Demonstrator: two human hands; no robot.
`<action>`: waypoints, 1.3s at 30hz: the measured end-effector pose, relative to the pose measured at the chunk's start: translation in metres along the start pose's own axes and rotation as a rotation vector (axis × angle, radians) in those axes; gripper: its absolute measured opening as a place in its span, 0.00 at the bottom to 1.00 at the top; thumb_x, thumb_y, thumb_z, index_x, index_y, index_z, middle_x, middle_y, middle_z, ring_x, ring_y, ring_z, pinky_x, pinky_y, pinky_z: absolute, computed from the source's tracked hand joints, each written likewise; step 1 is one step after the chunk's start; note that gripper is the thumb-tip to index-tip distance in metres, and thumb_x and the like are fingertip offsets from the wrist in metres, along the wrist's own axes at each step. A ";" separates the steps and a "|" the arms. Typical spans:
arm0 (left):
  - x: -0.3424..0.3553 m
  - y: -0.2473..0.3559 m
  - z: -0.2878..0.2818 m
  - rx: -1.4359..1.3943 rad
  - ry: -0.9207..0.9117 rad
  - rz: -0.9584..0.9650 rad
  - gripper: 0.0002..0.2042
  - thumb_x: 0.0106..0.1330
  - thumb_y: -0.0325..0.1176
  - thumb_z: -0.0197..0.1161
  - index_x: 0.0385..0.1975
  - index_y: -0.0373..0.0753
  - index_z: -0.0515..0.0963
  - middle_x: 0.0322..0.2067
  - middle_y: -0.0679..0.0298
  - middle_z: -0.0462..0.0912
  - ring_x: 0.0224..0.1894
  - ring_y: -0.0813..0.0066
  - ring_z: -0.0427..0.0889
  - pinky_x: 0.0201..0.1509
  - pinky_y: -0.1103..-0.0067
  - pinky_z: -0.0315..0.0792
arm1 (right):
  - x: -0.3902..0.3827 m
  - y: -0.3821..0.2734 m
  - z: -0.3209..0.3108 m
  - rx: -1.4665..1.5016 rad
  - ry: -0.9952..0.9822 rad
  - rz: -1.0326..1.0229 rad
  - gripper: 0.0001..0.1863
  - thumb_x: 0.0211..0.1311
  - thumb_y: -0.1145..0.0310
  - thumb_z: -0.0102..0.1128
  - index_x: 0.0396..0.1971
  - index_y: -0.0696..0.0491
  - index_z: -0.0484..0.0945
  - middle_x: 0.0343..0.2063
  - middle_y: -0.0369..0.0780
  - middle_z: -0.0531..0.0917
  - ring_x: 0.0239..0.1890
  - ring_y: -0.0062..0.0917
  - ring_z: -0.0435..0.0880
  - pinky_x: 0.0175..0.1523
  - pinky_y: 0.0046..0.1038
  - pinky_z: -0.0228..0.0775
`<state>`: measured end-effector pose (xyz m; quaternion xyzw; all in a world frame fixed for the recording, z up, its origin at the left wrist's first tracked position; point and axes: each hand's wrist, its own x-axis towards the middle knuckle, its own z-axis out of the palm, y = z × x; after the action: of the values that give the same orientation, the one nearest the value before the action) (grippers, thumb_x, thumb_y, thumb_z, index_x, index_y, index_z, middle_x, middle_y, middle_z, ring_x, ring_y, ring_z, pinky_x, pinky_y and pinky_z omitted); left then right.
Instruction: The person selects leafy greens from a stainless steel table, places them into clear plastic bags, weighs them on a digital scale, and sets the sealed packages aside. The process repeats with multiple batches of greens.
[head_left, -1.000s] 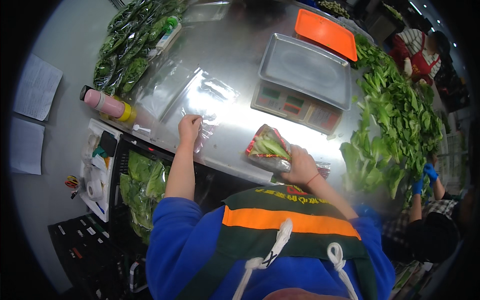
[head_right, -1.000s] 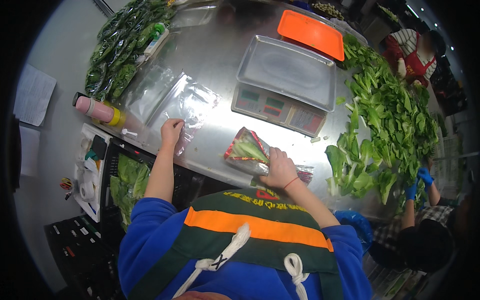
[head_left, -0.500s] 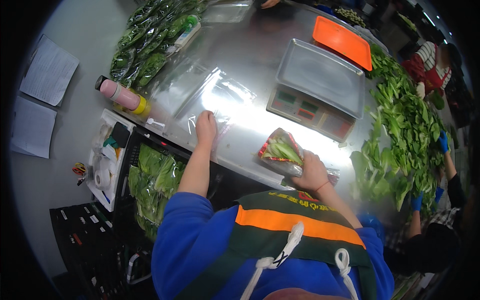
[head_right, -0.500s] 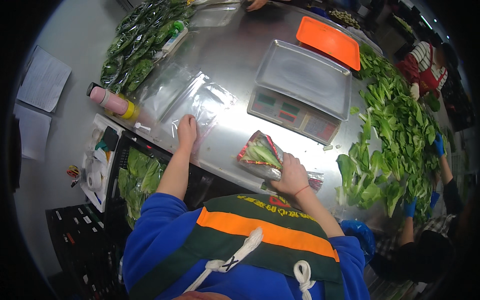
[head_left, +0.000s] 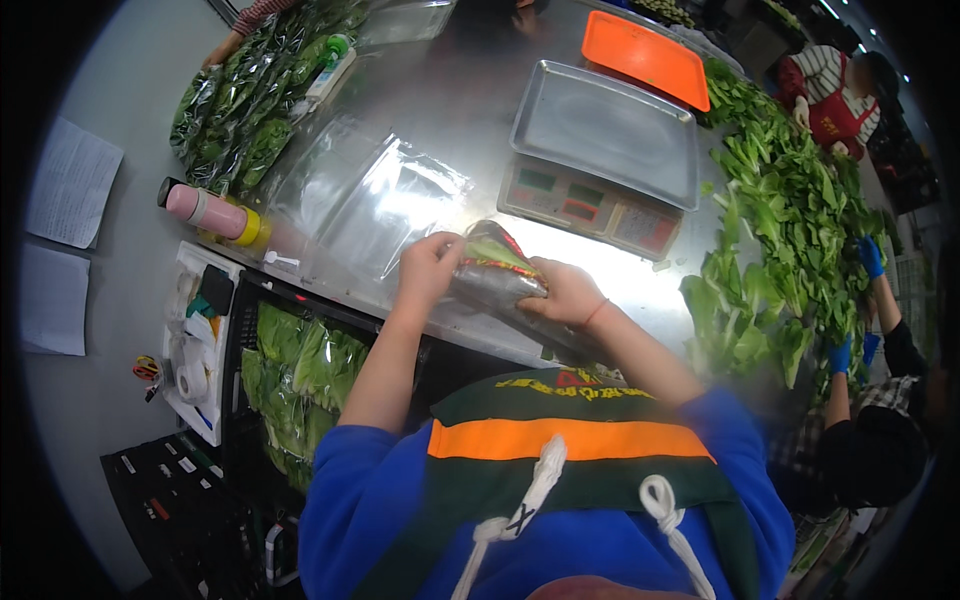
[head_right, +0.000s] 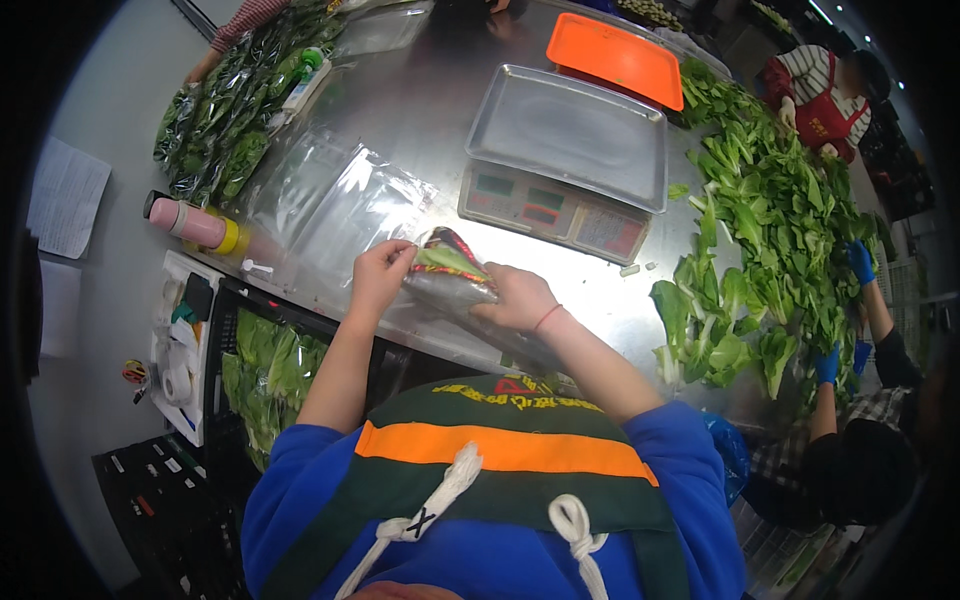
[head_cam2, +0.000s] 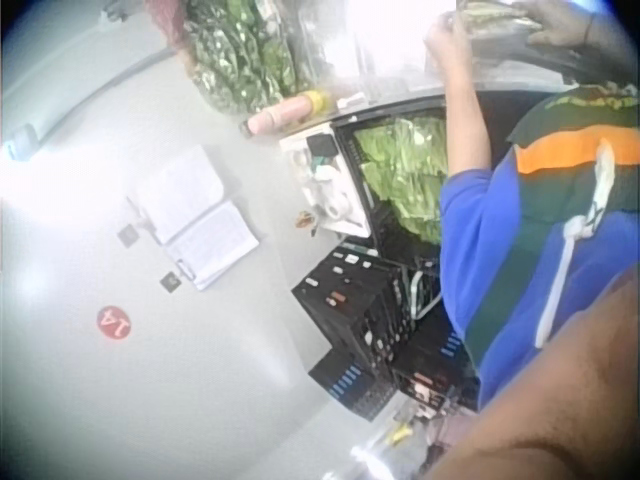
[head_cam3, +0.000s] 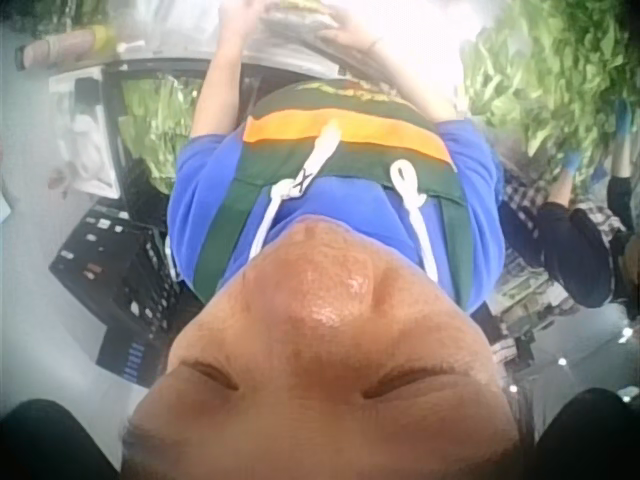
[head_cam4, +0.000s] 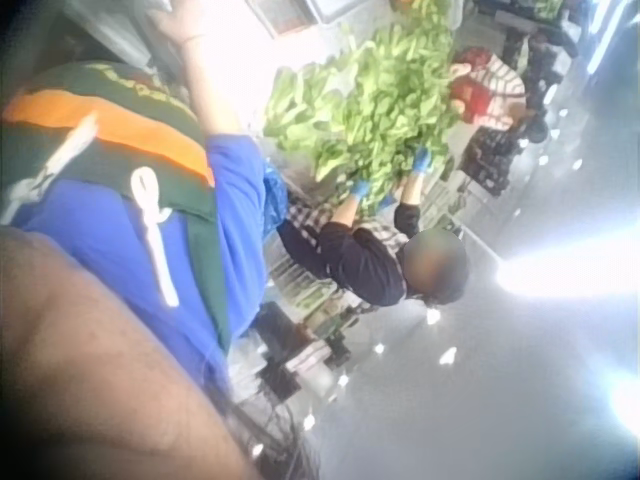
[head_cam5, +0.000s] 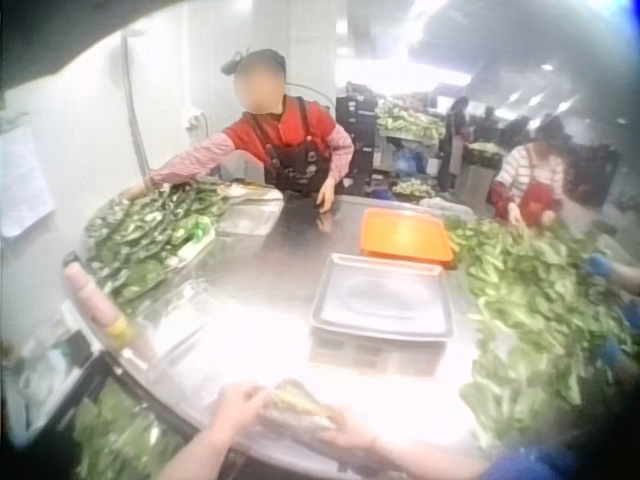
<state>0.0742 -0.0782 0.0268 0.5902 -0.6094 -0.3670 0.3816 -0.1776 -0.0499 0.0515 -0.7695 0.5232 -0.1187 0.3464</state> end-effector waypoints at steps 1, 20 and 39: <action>-0.005 0.016 0.001 0.036 0.027 0.053 0.07 0.60 0.33 0.63 0.33 0.36 0.83 0.23 0.59 0.82 0.23 0.72 0.79 0.30 0.77 0.72 | 0.000 -0.001 0.000 -0.012 0.015 -0.025 0.32 0.44 0.50 0.68 0.47 0.56 0.75 0.38 0.49 0.82 0.41 0.43 0.81 0.48 0.38 0.72; -0.014 0.041 0.047 -0.321 0.128 -0.066 0.28 0.62 0.22 0.56 0.63 0.26 0.56 0.52 0.45 0.74 0.49 0.56 0.79 0.49 0.71 0.75 | -0.010 -0.012 -0.016 0.783 0.233 0.162 0.27 0.56 0.60 0.63 0.52 0.61 0.74 0.41 0.43 0.83 0.43 0.22 0.79 0.51 0.27 0.70; -0.088 0.074 0.112 0.118 -1.006 0.165 0.13 0.69 0.38 0.54 0.44 0.38 0.79 0.34 0.56 0.84 0.38 0.67 0.81 0.42 0.75 0.73 | -0.021 -0.024 -0.012 -0.237 0.182 -0.084 0.32 0.60 0.72 0.50 0.66 0.40 0.58 0.57 0.56 0.67 0.53 0.50 0.75 0.56 0.42 0.69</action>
<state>-0.0582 0.0115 0.0411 0.3109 -0.7818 -0.5394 0.0348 -0.1757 -0.0310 0.0798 -0.8123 0.5302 -0.1397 0.1988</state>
